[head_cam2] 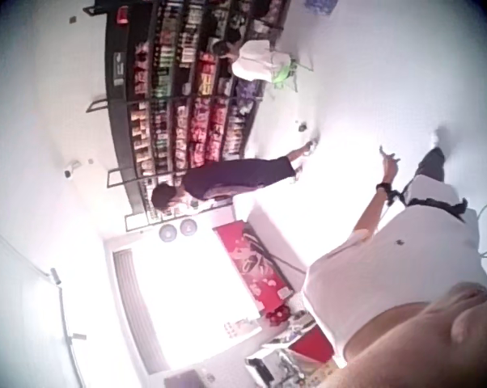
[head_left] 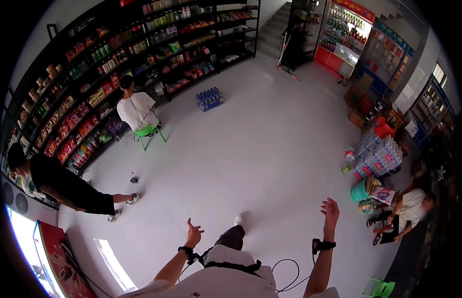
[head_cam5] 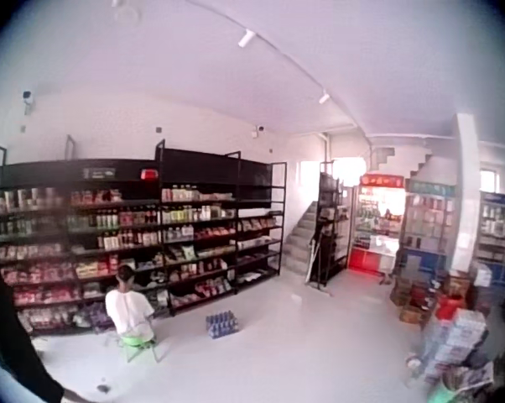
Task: The person picks up various snack packages from a store shelf, wipes them down with a cloth, and places them back on the shelf.
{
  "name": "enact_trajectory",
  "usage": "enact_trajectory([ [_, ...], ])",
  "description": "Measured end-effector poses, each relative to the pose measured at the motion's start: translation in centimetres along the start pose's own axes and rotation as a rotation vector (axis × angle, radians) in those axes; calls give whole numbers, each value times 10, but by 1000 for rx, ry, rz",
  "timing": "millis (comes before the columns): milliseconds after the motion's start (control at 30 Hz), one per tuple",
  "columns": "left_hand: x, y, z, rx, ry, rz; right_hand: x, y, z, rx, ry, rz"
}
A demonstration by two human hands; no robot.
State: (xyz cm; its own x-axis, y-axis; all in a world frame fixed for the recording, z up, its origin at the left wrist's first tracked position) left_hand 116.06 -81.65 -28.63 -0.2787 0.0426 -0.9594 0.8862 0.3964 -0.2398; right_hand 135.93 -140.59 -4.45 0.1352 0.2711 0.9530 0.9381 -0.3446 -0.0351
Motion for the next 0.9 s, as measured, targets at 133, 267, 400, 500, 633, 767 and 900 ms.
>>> enact_trajectory([
  [133, -42, 51, 49, -9, -12, -197, 15, 115, 34, 74, -52, -86],
  [267, -104, 149, 111, -167, 319, -26, 32, 199, 49, -35, -64, -2],
  [400, -155, 267, 177, -126, 316, 40, 18, 273, 45, -62, -82, 83],
  [500, -212, 347, 237, -54, 272, 91, -8, 341, 45, -146, 30, 149],
  [633, -276, 429, 288, 2, 176, 60, -36, 424, 52, -212, 120, 286],
  [767, -253, 486, 304, -109, 52, -84, -34, 549, 88, -94, 86, 231],
  [900, -166, 517, 289, -218, 109, -213, 29, 698, 152, 2, 137, 72],
])
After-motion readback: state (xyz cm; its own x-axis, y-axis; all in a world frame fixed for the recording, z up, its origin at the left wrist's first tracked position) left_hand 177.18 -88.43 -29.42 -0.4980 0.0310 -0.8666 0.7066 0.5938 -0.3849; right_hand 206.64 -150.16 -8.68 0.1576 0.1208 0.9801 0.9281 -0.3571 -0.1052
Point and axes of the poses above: each hand's wrist, its own y-axis towards the middle knuckle, its own z-axis out of the palm, x = y × z, the point moved 1 cm from there along y, towards the middle knuckle, and after that the axes turned 12 degrees about -y, right-handed, at the moved point
